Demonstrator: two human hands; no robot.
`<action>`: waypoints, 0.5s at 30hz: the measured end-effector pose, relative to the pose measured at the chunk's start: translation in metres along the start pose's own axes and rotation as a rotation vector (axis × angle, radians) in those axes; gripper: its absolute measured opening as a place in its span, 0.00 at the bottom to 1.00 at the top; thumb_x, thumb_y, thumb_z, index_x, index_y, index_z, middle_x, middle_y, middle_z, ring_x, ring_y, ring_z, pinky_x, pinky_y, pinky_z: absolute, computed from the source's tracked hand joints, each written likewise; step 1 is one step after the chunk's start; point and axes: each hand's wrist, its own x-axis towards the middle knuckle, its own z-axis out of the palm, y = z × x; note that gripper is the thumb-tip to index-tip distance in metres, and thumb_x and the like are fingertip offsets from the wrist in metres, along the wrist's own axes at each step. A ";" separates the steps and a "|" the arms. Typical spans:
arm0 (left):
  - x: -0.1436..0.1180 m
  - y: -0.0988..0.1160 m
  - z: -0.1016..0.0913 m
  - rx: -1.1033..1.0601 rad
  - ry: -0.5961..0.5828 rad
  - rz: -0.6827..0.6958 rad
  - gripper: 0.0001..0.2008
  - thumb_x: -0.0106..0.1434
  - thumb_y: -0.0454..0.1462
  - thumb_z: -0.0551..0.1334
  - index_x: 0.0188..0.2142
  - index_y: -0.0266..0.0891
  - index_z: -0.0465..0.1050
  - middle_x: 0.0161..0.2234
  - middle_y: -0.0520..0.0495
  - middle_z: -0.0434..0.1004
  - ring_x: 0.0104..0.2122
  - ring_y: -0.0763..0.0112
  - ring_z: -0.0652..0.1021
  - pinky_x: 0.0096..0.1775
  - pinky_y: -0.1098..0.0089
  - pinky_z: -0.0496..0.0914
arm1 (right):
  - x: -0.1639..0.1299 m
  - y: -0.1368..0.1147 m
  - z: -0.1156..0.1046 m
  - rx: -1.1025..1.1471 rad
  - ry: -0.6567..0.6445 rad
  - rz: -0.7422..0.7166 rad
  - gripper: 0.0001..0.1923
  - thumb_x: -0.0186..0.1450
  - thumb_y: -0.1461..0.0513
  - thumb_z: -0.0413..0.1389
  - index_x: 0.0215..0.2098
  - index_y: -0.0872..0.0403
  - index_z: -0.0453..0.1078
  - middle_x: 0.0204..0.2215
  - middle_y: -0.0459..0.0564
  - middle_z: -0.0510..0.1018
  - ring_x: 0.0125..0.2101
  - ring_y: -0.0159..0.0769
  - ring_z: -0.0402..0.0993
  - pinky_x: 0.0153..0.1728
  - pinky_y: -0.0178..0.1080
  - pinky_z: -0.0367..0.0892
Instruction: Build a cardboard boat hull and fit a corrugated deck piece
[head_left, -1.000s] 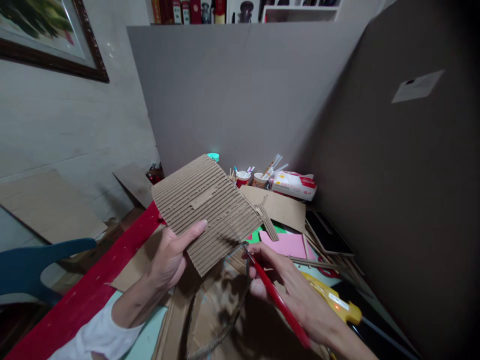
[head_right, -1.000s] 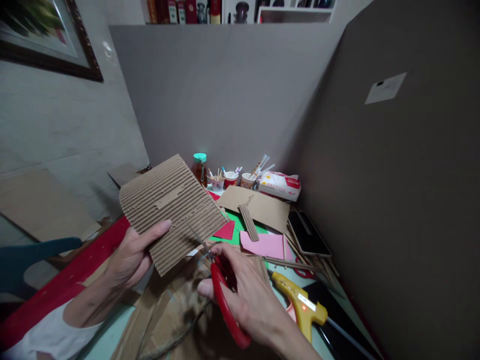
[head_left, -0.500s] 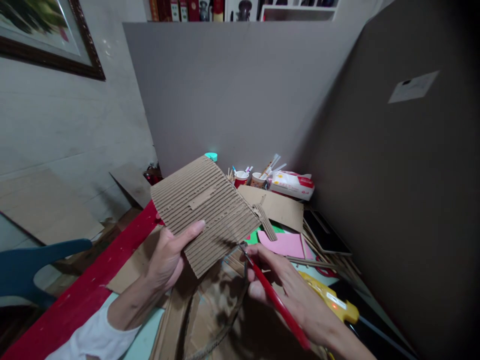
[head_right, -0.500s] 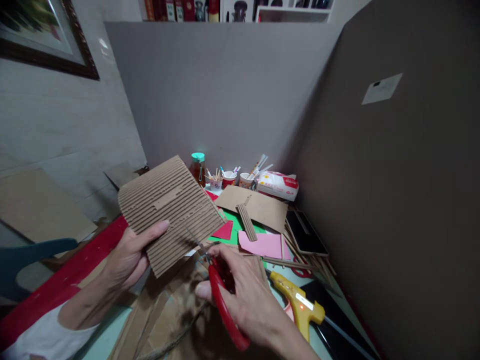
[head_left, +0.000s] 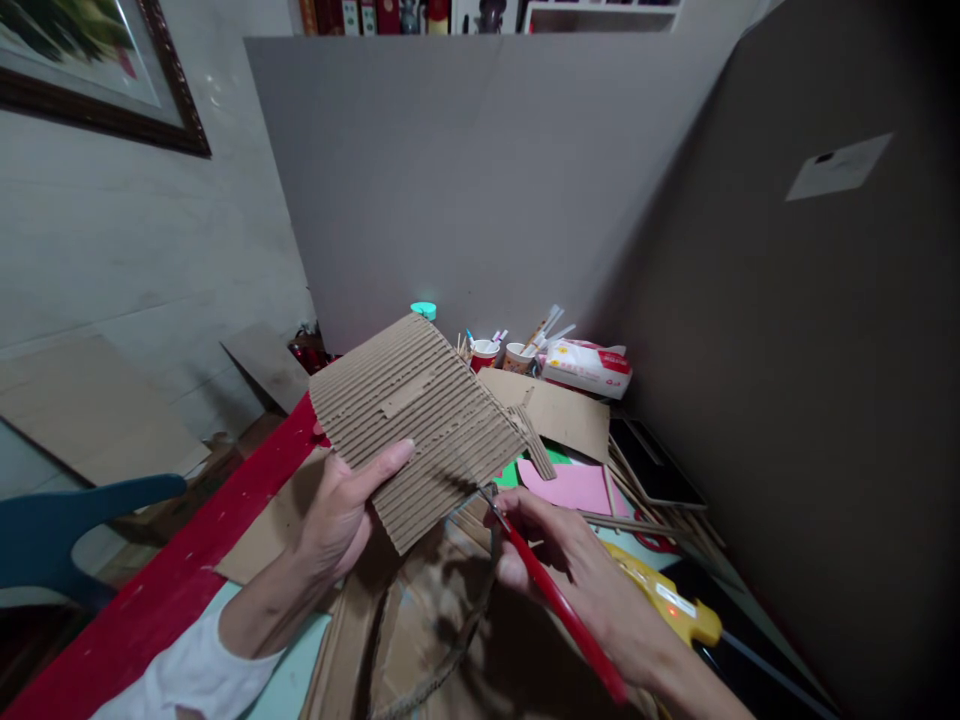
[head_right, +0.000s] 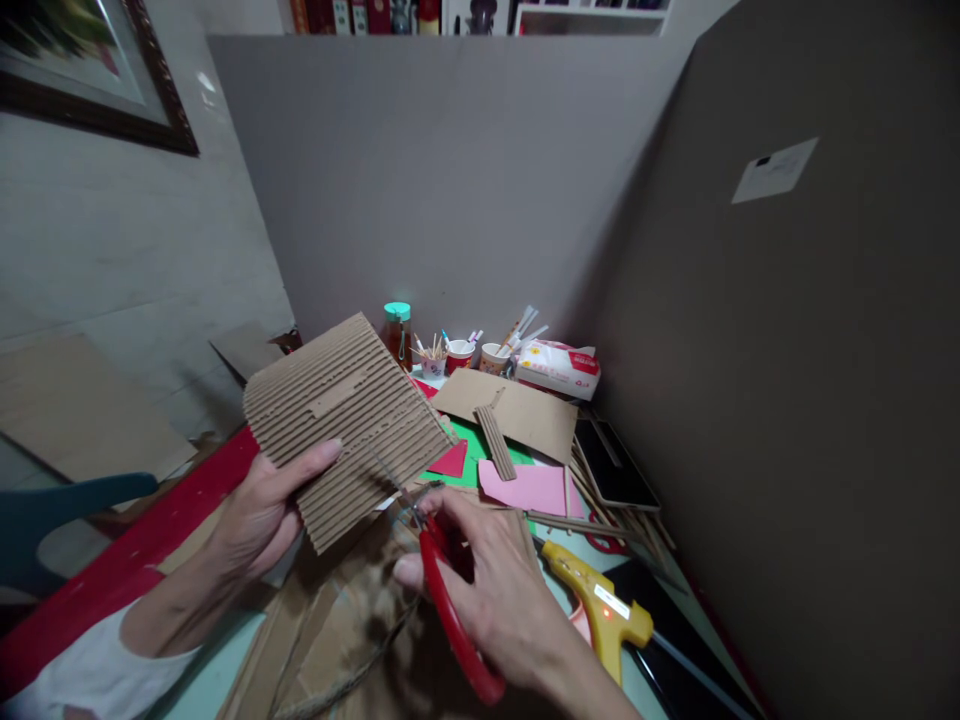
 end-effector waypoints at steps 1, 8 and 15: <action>0.000 0.000 0.000 0.000 -0.001 0.001 0.32 0.53 0.37 0.74 0.58 0.42 0.72 0.45 0.46 0.85 0.47 0.56 0.82 0.47 0.66 0.79 | 0.000 -0.001 0.000 -0.009 -0.003 0.004 0.12 0.64 0.50 0.57 0.38 0.48 0.68 0.30 0.42 0.71 0.32 0.37 0.66 0.35 0.37 0.63; -0.001 0.001 0.003 -0.007 -0.010 -0.007 0.32 0.54 0.37 0.74 0.58 0.42 0.71 0.47 0.44 0.84 0.44 0.60 0.83 0.44 0.67 0.79 | -0.003 -0.001 0.000 -0.008 0.011 -0.045 0.12 0.65 0.50 0.56 0.37 0.50 0.70 0.28 0.42 0.72 0.30 0.36 0.67 0.33 0.36 0.63; -0.001 0.001 0.003 -0.033 0.005 -0.019 0.36 0.53 0.37 0.75 0.60 0.43 0.69 0.43 0.45 0.85 0.40 0.61 0.84 0.41 0.68 0.79 | -0.005 0.005 0.006 -0.064 0.170 -0.159 0.11 0.65 0.53 0.56 0.35 0.50 0.76 0.28 0.47 0.78 0.31 0.41 0.74 0.34 0.38 0.67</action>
